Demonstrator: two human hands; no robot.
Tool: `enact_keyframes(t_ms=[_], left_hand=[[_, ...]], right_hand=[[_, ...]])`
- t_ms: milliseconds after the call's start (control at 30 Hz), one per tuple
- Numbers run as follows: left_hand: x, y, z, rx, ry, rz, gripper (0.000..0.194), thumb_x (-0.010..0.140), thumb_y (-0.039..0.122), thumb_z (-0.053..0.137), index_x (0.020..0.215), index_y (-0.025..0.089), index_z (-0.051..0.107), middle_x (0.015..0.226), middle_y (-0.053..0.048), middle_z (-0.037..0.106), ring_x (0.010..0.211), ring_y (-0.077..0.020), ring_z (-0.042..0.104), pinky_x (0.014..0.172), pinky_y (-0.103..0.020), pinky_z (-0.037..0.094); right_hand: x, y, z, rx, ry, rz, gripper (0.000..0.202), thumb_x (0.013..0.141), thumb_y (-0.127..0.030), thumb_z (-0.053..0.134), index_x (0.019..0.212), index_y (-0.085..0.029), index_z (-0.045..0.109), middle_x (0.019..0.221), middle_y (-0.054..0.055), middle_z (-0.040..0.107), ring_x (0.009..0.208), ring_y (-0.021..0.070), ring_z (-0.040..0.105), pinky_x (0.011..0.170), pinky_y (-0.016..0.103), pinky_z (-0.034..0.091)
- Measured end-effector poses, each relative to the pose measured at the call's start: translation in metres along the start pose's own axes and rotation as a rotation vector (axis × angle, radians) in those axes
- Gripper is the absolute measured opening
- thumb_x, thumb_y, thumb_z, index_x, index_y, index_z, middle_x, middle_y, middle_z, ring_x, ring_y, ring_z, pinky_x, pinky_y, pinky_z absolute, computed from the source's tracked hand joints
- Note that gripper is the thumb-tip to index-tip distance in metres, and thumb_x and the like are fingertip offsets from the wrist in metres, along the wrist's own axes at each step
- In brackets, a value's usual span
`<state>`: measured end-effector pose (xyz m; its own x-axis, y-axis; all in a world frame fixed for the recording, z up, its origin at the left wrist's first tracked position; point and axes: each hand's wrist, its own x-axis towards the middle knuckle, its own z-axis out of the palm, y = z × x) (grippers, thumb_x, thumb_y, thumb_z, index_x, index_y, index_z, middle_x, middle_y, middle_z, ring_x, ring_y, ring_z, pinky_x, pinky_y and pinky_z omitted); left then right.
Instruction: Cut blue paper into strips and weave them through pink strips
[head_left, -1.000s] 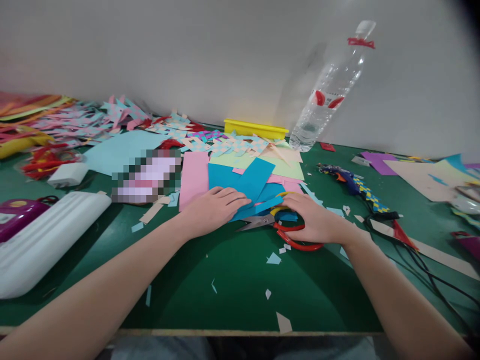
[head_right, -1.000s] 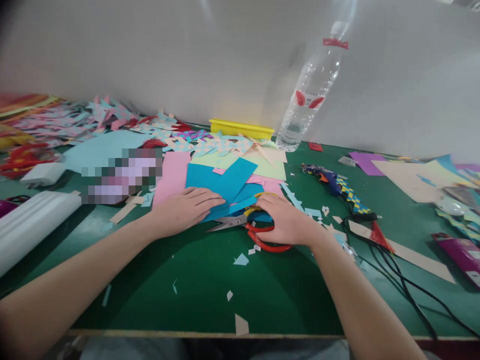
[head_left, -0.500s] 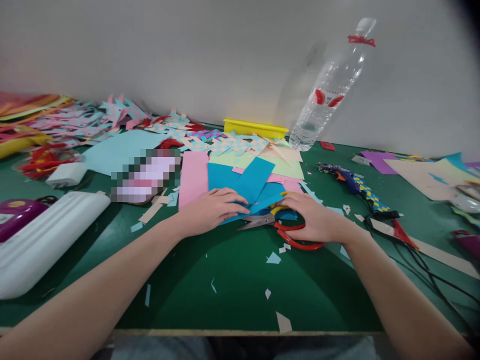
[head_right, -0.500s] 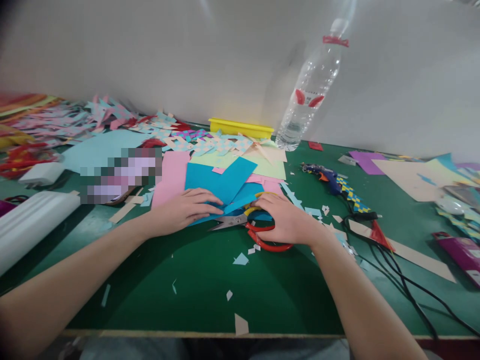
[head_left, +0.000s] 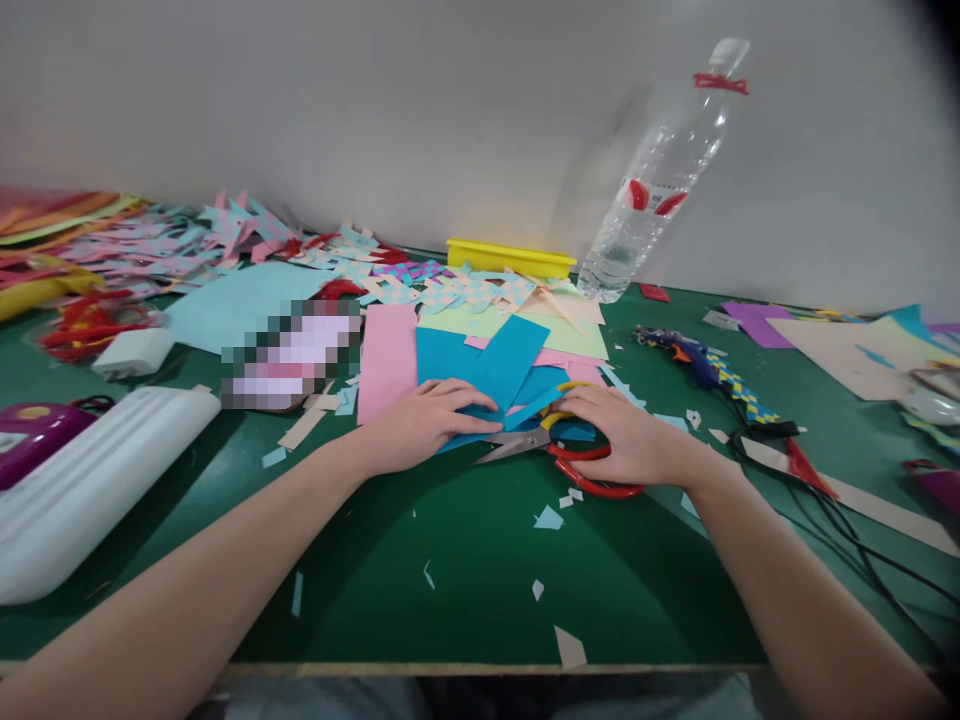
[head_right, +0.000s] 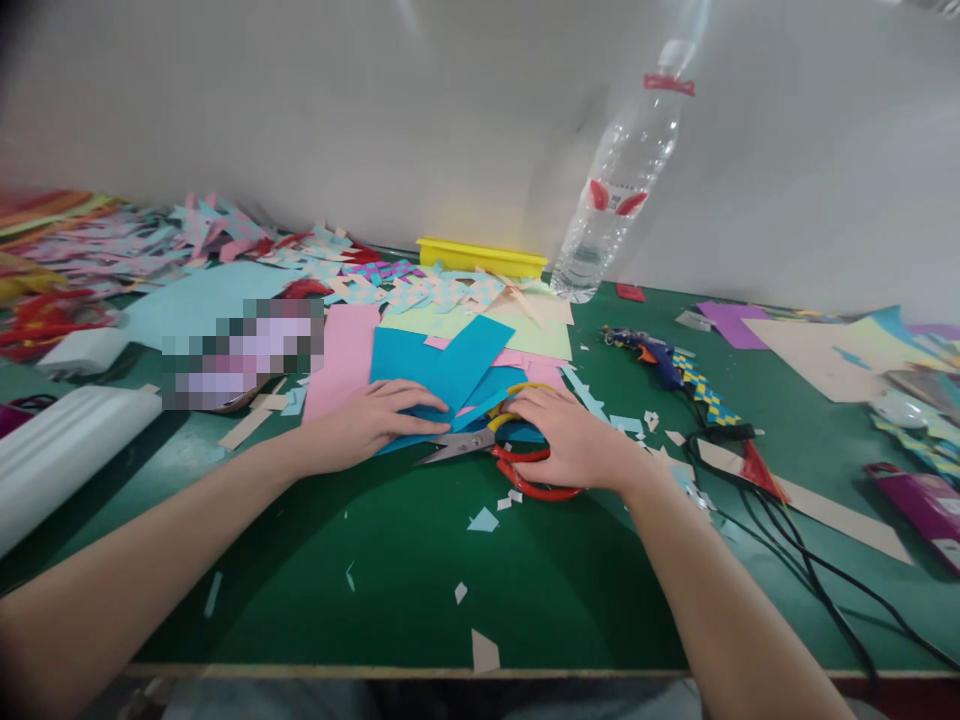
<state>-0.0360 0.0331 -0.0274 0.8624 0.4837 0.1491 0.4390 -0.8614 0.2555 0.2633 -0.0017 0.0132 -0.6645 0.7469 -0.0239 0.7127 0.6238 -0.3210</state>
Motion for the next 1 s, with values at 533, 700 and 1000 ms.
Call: enact_keyframes(t_ms=[533, 700, 1000], left_hand=[[-0.0019, -0.0008, 0.0, 0.028, -0.026, -0.005, 0.05, 0.094, 0.008, 0.035, 0.129, 0.04, 0.049, 0.141, 0.005, 0.044, 0.128, -0.0205, 0.036, 0.101, -0.038, 0.028], [-0.0019, -0.0002, -0.0014, 0.025, -0.02, 0.008, 0.047, 0.094, 0.011, 0.035, 0.129, 0.04, 0.05, 0.14, 0.004, 0.046, 0.127, -0.0206, 0.037, 0.101, -0.039, 0.028], [-0.0014, 0.003, -0.0017, -0.004, 0.003, -0.014, 0.046, 0.096, 0.01, 0.031, 0.128, 0.037, 0.051, 0.138, 0.004, 0.048, 0.126, -0.019, 0.038, 0.1, -0.036, 0.029]], right_hand=[[-0.0014, 0.0047, -0.0002, -0.023, -0.026, -0.009, 0.052, 0.08, -0.045, 0.059, 0.127, -0.024, 0.052, 0.132, 0.01, 0.051, 0.126, 0.0308, 0.041, 0.106, 0.049, 0.033], [-0.0032, 0.0033, -0.0017, -0.039, -0.033, -0.019, 0.053, 0.081, -0.046, 0.057, 0.129, -0.024, 0.05, 0.133, 0.01, 0.05, 0.127, 0.0316, 0.039, 0.105, 0.05, 0.033], [-0.0015, -0.0022, -0.0023, 0.014, -0.021, -0.022, 0.049, 0.079, -0.039, 0.061, 0.125, -0.024, 0.052, 0.125, 0.01, 0.055, 0.122, 0.0292, 0.045, 0.102, 0.047, 0.037]])
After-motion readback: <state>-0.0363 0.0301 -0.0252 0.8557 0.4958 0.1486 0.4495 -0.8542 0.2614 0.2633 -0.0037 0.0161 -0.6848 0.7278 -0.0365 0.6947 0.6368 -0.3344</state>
